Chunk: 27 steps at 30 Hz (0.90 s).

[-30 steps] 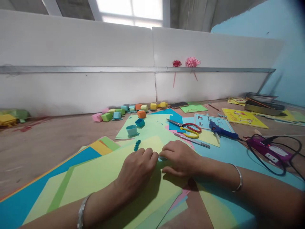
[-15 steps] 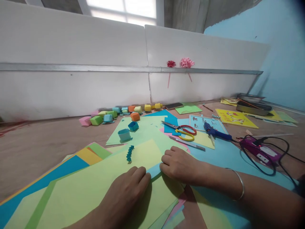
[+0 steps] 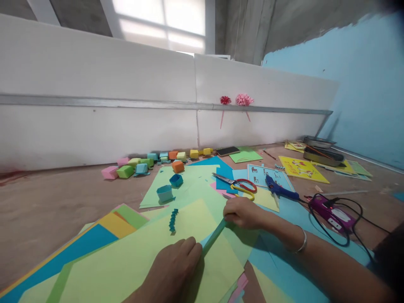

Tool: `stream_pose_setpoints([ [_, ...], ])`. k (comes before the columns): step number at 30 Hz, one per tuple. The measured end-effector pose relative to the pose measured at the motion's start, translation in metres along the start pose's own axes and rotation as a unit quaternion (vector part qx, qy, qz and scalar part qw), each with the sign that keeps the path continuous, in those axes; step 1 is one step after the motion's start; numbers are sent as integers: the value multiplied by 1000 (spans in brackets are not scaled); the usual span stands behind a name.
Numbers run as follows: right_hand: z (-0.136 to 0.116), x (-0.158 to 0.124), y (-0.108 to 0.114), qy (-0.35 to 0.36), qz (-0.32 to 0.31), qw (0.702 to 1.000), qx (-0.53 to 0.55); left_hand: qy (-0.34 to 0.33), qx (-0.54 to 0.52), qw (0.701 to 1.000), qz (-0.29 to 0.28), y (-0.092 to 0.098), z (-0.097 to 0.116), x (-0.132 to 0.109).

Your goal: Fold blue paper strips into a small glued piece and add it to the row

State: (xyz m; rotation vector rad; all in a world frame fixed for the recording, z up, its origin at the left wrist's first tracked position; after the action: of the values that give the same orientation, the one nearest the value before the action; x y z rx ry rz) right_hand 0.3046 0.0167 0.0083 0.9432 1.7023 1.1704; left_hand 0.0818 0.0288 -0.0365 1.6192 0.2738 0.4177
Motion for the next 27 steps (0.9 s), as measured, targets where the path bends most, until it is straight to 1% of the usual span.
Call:
stream_pose_setpoints([
  [2,15,-2,12,-27,-7,1000,8,3,-26,1000,7,0,-2,1],
  [3,24,-4,18,-55,1,998,10,3,-44,999,15,-1,-3,2],
  [6,55,-16,33,-186,49,981,5,-7,-96,995,38,-5,-4,4],
  [8,73,-25,34,-272,59,961,-3,-10,-115,992,41,-8,-4,5],
  [10,83,-31,29,-322,50,945,-7,-9,-127,991,36,-9,-4,6],
  [12,86,-33,23,-335,32,941,-8,-9,-136,990,30,-8,-3,6],
  [14,85,-32,21,-331,17,943,-11,-5,-147,989,23,-5,-3,6],
  [16,83,-29,27,-334,14,942,-22,-4,-158,987,20,-3,-2,6],
  [19,85,-21,42,-358,9,932,-53,-7,-165,986,22,-2,-1,5],
  [21,89,-14,50,-376,-20,924,-71,-5,-162,987,15,-2,-1,6],
  [23,92,-6,52,-386,-61,917,-85,-2,-155,988,5,-1,-1,6],
  [27,94,6,47,-368,-133,913,-114,-10,-131,991,-28,2,0,8],
])
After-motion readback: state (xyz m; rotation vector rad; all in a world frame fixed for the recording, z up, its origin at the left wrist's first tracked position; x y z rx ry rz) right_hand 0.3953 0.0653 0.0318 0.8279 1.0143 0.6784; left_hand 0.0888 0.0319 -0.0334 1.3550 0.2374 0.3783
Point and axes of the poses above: each hand's wrist, its own x-axis towards the middle knuckle, its own y-axis out of the back of the hand, z = x × y, the point moved 3 cm from there along x, towards the middle knuckle, and after that the axes turned 15 degrees about -z, right-handed, at the moved point
